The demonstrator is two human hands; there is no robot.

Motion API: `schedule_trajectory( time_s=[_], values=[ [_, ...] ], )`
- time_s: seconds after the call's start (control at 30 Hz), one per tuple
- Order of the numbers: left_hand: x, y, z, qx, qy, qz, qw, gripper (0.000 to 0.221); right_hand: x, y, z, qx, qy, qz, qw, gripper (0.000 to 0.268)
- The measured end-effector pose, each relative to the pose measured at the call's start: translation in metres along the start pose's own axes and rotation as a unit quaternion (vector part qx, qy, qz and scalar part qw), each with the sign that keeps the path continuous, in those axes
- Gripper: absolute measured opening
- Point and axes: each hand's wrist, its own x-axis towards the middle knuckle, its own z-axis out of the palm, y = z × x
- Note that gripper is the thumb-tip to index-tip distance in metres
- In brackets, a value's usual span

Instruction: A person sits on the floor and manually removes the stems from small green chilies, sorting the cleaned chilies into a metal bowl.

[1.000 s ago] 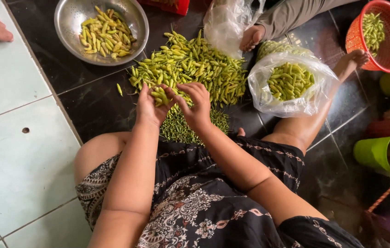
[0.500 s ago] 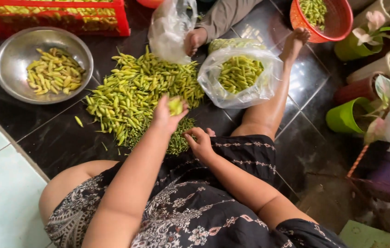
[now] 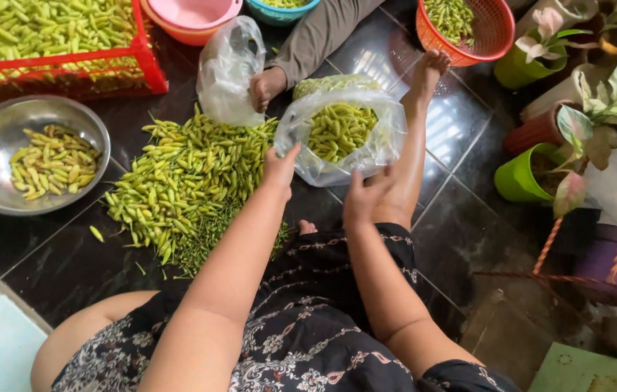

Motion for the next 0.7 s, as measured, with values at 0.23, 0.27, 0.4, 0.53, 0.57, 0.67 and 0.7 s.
schedule_trajectory(
  time_s=[0.23, 0.27, 0.4, 0.53, 0.57, 0.67, 0.7],
  values=[
    [0.011, 0.009, 0.043, -0.006, -0.021, -0.054, 0.998, 0.116, 0.130, 0.047, 0.026, -0.254, -0.077, 0.118, 0.957, 0.133],
    [0.044, -0.013, 0.053, 0.063, 0.024, -0.047, 0.997, 0.101, 0.145, 0.074, 0.034, -0.310, -0.122, 0.143, 0.932, 0.117],
    [0.023, 0.035, 0.063, 0.188, 0.073, 0.060, 0.978, 0.048, 0.207, 0.209, 0.056, -0.500, -0.168, -0.124, 0.840, 0.035],
    [-0.003, 0.042, 0.056, 0.204, 0.114, 0.267, 0.935, 0.027, 0.240, 0.056, 0.022, -0.187, -0.177, -0.090, 0.962, 0.109],
    [-0.029, 0.049, 0.054, 0.178, 0.053, 0.200, 0.962, 0.033, 0.244, 0.081, 0.017, -0.211, -0.104, -0.068, 0.970, 0.054],
    [-0.048, 0.048, 0.052, 0.147, -0.017, 0.134, 0.980, 0.041, 0.234, 0.096, 0.008, -0.254, -0.015, -0.103, 0.962, 0.027],
    [-0.045, 0.044, 0.053, 0.139, -0.025, 0.139, 0.980, 0.039, 0.228, 0.090, 0.007, -0.269, -0.004, -0.162, 0.949, 0.044]
  ],
)
